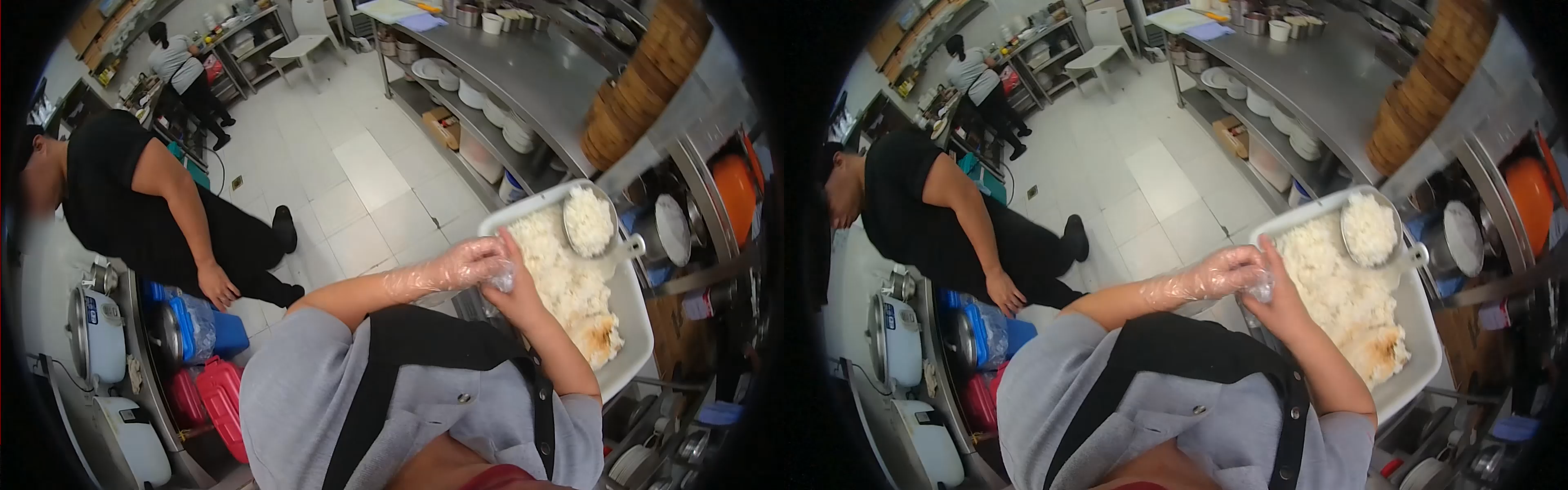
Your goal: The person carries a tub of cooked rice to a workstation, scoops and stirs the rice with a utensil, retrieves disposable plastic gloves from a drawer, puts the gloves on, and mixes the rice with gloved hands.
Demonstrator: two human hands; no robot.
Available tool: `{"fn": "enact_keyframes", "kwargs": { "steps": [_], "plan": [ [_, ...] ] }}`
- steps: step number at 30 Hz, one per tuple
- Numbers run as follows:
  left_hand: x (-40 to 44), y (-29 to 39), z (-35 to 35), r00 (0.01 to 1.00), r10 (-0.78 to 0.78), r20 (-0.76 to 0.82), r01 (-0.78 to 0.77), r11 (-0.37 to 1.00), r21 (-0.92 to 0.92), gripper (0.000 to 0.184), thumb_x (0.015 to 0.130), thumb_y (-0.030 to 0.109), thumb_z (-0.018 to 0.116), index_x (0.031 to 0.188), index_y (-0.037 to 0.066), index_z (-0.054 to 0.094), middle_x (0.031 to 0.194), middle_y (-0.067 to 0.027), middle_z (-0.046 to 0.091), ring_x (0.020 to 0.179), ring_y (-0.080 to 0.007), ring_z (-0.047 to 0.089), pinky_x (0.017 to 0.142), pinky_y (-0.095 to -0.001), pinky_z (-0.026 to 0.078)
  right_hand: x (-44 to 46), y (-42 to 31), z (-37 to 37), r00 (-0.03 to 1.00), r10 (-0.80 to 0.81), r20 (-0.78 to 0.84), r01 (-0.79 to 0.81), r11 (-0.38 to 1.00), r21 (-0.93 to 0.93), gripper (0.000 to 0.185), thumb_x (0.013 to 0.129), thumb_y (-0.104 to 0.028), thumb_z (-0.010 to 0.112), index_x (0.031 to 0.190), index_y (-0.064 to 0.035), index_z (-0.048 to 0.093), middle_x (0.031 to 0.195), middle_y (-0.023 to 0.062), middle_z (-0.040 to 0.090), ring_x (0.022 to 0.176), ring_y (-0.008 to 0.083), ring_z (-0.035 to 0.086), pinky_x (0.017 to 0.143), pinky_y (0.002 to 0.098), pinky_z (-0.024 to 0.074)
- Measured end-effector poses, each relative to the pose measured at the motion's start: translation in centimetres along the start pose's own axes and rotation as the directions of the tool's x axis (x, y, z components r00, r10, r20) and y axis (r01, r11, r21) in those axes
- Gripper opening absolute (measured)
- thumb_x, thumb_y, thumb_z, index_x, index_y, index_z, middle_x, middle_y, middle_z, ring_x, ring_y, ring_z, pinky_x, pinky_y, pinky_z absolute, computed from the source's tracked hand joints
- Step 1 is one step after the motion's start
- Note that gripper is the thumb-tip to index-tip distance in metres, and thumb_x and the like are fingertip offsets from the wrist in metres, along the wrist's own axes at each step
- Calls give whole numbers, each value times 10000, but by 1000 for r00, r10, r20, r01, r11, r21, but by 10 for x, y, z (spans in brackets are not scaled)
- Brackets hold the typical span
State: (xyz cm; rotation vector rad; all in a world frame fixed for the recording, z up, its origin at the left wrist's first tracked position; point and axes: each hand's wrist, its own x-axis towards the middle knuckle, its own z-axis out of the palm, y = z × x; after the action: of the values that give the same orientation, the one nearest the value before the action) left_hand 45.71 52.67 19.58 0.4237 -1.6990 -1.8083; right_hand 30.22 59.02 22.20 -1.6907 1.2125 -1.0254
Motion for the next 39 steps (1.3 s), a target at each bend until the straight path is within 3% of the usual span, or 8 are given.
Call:
{"fn": "enact_keyframes", "kwargs": {
  "steps": [7, 9, 13, 20, 26, 30, 33, 39],
  "plan": [
    [-35, 27, -184, 804, 248, -541, -233, 968, 97, 197, 953, 215, 496, 940, 27, 552, 797, -56, 579, 741, -138, 557, 694, -276, 474, 133, 9, 56, 994, 19, 103, -17, 1000, -14, 398, 772, 45, 593, 1149, -67, 539, 982, 95, 591, 938, 187, 583, 787, 286, 469],
    [-44, 35, -242, 674, 229, -702, -248, 966, 78, 232, 956, 254, 487, 882, 41, 538, 738, -32, 547, 675, -113, 517, 629, -253, 453, 168, -11, 81, 913, 377, 158, -396, 911, 118, 313, 795, 29, 598, 1083, -90, 564, 860, 29, 586, 770, 110, 584, 601, 234, 462],
    [-55, 57, -349, 457, 210, -864, -299, 952, 73, 291, 949, 318, 493, 793, 73, 503, 641, 5, 457, 563, -88, 430, 514, -237, 402, 232, 2, 148, 956, 200, 216, -241, 953, 184, 203, 814, -98, 675, 972, -82, 550, 769, -16, 558, 657, 42, 517, 496, 199, 395],
    [-49, 75, -442, 419, 235, -877, -359, 930, 78, 365, 920, 421, 513, 706, 130, 461, 601, 13, 406, 497, -96, 391, 453, -247, 371, 329, 81, 169, 969, 224, 107, -217, 973, -73, 420, 770, -257, 700, 1069, -34, 506, 887, 70, 580, 811, 159, 551, 682, 286, 461],
    [-38, 28, -538, 304, 33, -952, -93, 996, 5, 412, 934, 412, 485, 645, 124, 428, 581, 3, 390, 542, -103, 375, 516, -262, 348, 433, 210, 135, 892, 447, 68, -451, 863, 228, 450, 826, -254, 489, 1211, -25, 455, 981, 123, 568, 821, 205, 552, 699, 330, 467],
    [-44, 7, -593, 356, 120, -927, 391, 882, 264, 386, 908, 380, 535, 690, 65, 487, 586, -16, 455, 567, -113, 439, 557, -291, 401, 541, 248, 148, 823, 534, 195, -560, 821, 111, 447, 818, -183, 451, 1238, -32, 462, 995, 131, 578, 830, 212, 561, 714, 331, 471],
    [-56, -18, -623, 224, -29, -974, 444, 893, 75, 289, 871, 253, 573, 671, 79, 460, 596, -14, 476, 569, -104, 456, 524, -289, 412, 615, 222, 177, 865, 394, 311, -402, 915, -40, 433, 804, -170, 450, 1225, -77, 490, 836, 76, 570, 691, 157, 549, 635, 291, 447],
    [-75, -44, -685, -82, -205, -975, 262, 940, -219, 127, 822, 58, 575, 808, 77, 450, 715, -37, 539, 598, -129, 553, 507, -270, 455, 747, 215, 256, 815, 121, 567, -104, 993, -63, 491, 747, 11, 479, 1229, -77, 511, 971, 119, 609, 873, 201, 580, 769, 298, 469]
  ]
}}
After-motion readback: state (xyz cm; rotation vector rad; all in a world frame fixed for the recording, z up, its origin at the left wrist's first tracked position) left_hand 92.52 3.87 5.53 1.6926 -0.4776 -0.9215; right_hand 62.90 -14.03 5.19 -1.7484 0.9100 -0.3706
